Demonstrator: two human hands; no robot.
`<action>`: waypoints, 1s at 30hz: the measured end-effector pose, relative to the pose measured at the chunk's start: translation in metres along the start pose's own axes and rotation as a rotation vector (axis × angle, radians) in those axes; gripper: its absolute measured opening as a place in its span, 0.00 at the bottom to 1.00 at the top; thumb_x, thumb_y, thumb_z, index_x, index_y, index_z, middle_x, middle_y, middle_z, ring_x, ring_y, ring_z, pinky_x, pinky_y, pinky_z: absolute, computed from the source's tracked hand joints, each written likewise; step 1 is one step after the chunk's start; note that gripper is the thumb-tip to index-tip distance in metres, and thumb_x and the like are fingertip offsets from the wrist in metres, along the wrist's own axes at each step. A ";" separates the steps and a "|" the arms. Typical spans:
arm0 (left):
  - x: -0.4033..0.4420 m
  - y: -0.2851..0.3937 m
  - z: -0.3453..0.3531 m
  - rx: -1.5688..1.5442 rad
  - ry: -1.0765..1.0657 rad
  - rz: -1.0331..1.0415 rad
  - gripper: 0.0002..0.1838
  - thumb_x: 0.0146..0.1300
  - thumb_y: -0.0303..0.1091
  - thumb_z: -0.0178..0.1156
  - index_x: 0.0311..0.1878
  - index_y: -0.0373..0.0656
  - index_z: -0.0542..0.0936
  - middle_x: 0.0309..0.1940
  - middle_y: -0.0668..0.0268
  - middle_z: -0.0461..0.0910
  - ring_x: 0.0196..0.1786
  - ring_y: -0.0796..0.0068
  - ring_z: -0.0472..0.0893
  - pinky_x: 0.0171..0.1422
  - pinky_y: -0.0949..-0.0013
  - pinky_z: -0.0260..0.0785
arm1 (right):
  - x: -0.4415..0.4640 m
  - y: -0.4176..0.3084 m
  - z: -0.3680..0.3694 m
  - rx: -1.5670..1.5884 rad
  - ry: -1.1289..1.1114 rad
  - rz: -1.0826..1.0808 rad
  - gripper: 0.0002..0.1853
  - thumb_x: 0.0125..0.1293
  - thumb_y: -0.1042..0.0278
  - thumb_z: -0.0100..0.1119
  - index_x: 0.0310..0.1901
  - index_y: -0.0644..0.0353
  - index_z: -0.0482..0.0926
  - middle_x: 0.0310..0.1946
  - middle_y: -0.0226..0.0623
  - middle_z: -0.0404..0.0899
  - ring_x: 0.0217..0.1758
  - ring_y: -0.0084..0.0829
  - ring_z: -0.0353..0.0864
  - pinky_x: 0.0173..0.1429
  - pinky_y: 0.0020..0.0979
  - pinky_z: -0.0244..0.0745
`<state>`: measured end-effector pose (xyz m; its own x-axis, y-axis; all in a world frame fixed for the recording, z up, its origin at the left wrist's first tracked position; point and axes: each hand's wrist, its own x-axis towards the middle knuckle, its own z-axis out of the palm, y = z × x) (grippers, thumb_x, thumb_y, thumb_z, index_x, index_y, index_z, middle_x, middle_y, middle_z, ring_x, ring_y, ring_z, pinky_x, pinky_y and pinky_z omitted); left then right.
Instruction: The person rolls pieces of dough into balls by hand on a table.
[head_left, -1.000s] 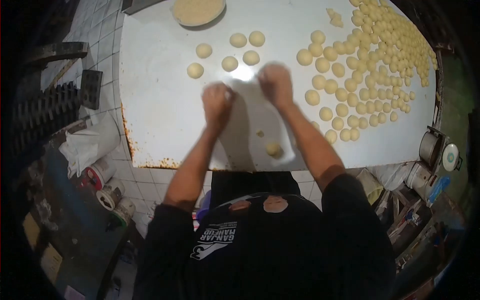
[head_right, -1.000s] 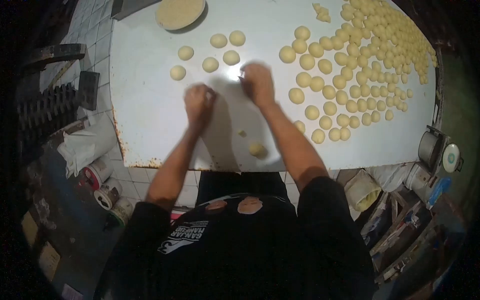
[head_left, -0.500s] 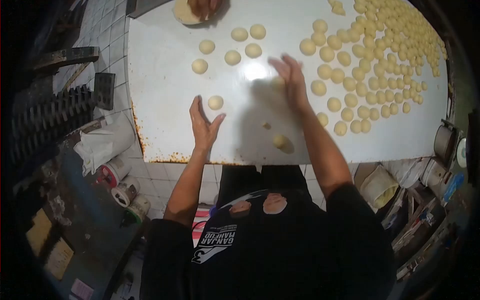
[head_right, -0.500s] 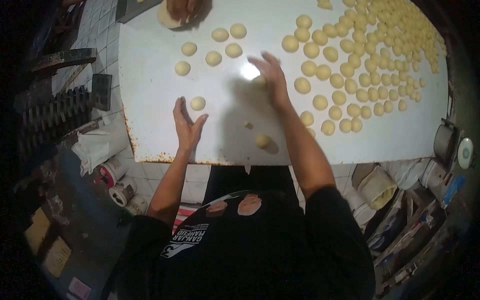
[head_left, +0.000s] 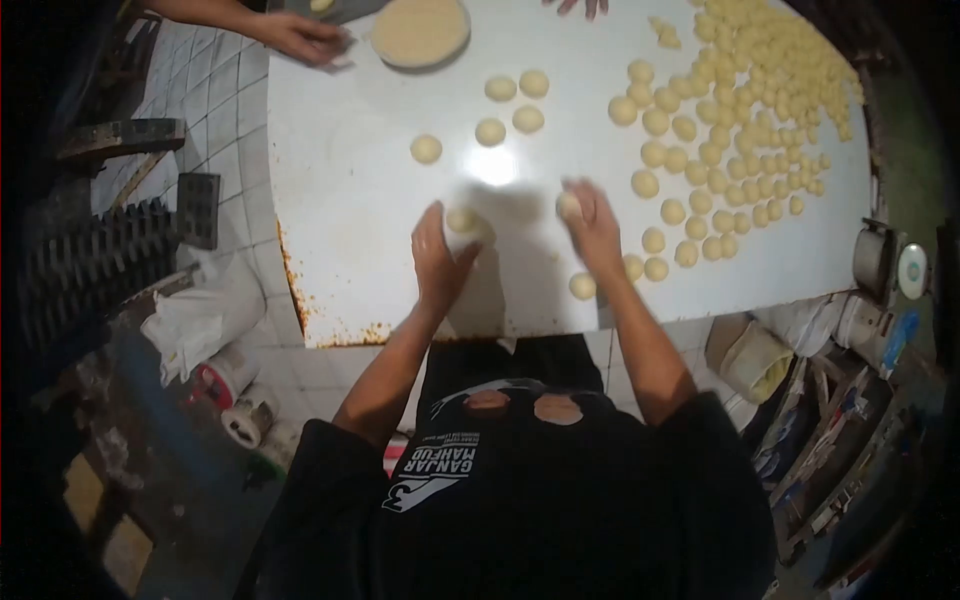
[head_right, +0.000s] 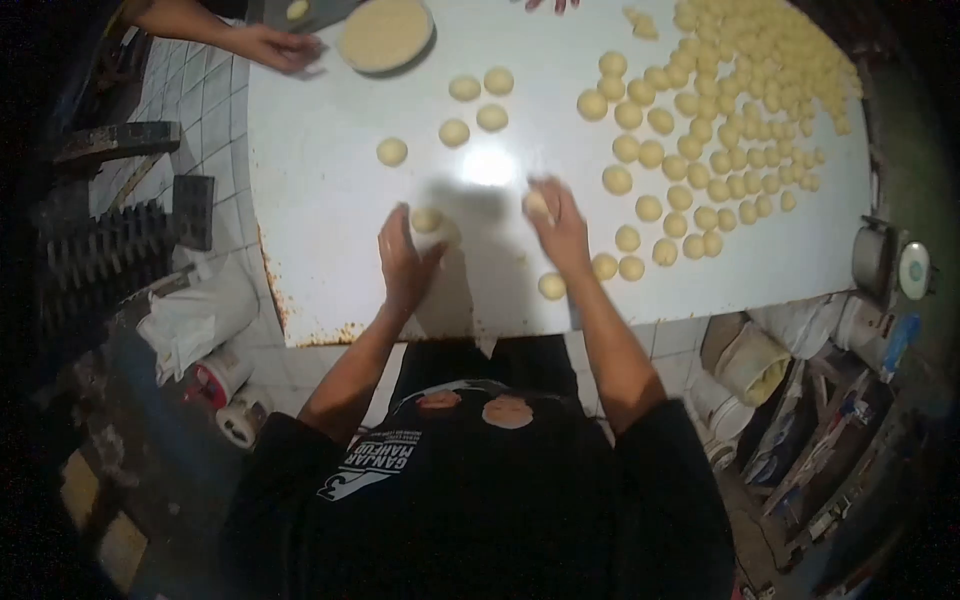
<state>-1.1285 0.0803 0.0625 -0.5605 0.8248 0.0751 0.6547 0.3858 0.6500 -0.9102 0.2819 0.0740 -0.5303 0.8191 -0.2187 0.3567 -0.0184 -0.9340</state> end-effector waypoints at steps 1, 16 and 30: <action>0.007 0.013 -0.010 -0.015 -0.008 -0.021 0.47 0.59 0.31 0.82 0.81 0.36 0.69 0.72 0.44 0.74 0.73 0.40 0.73 0.78 0.44 0.69 | -0.024 0.012 0.002 0.053 0.065 0.005 0.35 0.75 0.76 0.69 0.78 0.71 0.65 0.78 0.41 0.78 0.78 0.37 0.79 0.84 0.36 0.68; 0.285 0.164 0.019 -0.507 0.164 0.306 0.18 0.78 0.33 0.62 0.66 0.38 0.83 0.67 0.46 0.80 0.69 0.41 0.79 0.73 0.44 0.73 | 0.109 -0.061 -0.039 -0.514 0.294 -0.385 0.20 0.75 0.58 0.66 0.62 0.60 0.83 0.56 0.52 0.87 0.61 0.52 0.85 0.64 0.52 0.80; 0.217 0.220 0.135 -0.013 0.001 0.254 0.15 0.69 0.34 0.70 0.56 0.39 0.85 0.45 0.52 0.88 0.50 0.46 0.83 0.58 0.45 0.71 | 0.294 -0.025 -0.177 -0.688 -0.122 -0.357 0.19 0.73 0.60 0.64 0.61 0.55 0.88 0.54 0.50 0.88 0.62 0.56 0.84 0.66 0.53 0.79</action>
<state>-1.0378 0.4004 0.1197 -0.3794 0.8941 0.2379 0.7678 0.1608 0.6202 -0.9388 0.6242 0.0833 -0.7692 0.6390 -0.0043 0.5238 0.6266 -0.5770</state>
